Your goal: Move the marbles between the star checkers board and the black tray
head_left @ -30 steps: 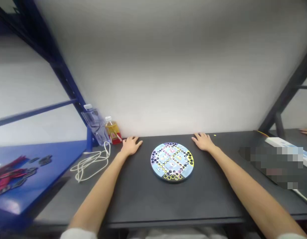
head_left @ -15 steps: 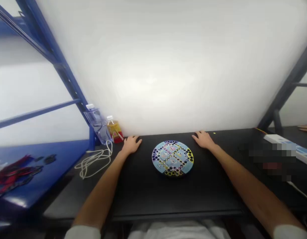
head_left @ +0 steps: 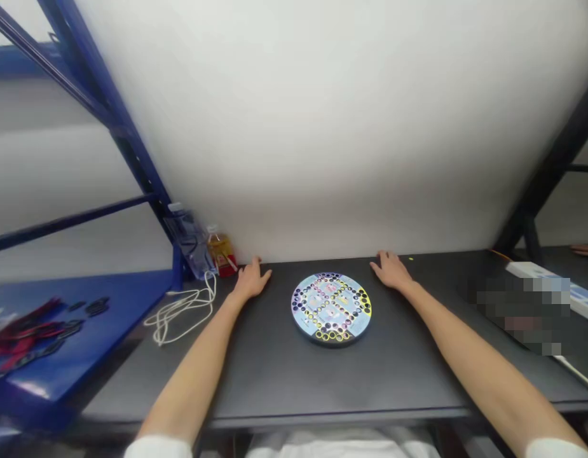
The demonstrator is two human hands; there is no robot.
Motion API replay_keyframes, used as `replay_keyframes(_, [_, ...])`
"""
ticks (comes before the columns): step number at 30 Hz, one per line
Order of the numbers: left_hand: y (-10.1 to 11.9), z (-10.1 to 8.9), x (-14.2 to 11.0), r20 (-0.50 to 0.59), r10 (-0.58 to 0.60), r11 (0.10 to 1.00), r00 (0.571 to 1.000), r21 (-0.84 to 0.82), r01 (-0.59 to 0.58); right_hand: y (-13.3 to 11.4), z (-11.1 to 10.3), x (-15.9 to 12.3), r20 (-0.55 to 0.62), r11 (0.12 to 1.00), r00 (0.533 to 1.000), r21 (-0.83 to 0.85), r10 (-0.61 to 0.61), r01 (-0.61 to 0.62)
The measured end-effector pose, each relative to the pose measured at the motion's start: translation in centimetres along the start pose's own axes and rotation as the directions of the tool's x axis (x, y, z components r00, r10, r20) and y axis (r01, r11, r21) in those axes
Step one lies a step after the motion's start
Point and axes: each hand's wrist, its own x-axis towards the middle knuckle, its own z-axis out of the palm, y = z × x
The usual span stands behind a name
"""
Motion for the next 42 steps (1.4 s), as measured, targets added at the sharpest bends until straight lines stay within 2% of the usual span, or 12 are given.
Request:
replay_keyframes(4, [0.13, -0.13, -0.02, -0.01, -0.008, 1.0, 1.0, -0.002, 0.008, -0.04, -0.01, 0.12, 0.03, 1.0, 0.999, -0.007, 0.015, -0.015])
replay_keyframes(10, [0.12, -0.19, 0.08, 0.028, 0.028, 0.999, 0.999, 0.035, -0.029, -0.09, 0.1, 0.02, -0.016, 0.999, 0.999, 0.017, 0.047, -0.046])
replay_keyframes(13, [0.08, -0.18, 0.12, -0.012, 0.029, 0.999, 1.0, 0.039, -0.029, -0.17, -0.1, -0.07, 0.004, 1.0, 1.0, 0.01, 0.018, -0.018])
replay_keyframes(18, [0.09, -0.15, 0.19, 0.033, 0.038, 0.998, 0.999, 0.047, -0.039, -0.25, -0.37, -0.12, 0.016, 1.0, 1.0, 0.011, 0.001, -0.001])
replay_keyframes(23, [0.05, -0.02, 0.03, -0.019, 0.018, 1.0, 1.0, 0.017, -0.017, -0.4, -0.44, -0.15, 0.012, 1.0, 1.0, 0.013, 0.008, -0.008])
replay_keyframes(30, [0.07, -0.13, 0.0, -0.013, 0.007, 1.0, 1.0, 0.018, -0.007, -0.34, -0.43, -0.13, 0.004, 1.0, 1.0, -0.009, -0.008, 0.008])
replay_keyframes(34, [0.18, -0.27, 0.09, 0.033, 0.047, 0.998, 0.998, 0.039, -0.049, -0.15, -0.3, -0.11, -0.001, 1.0, 1.0, 0.018, 0.01, -0.01])
replay_keyframes(42, [0.14, -0.27, 0.11, 0.009, 0.067, 0.997, 0.998, 0.036, -0.067, 0.1, -0.09, -0.04, -0.011, 0.998, 1.0, 0.053, 0.025, -0.024])
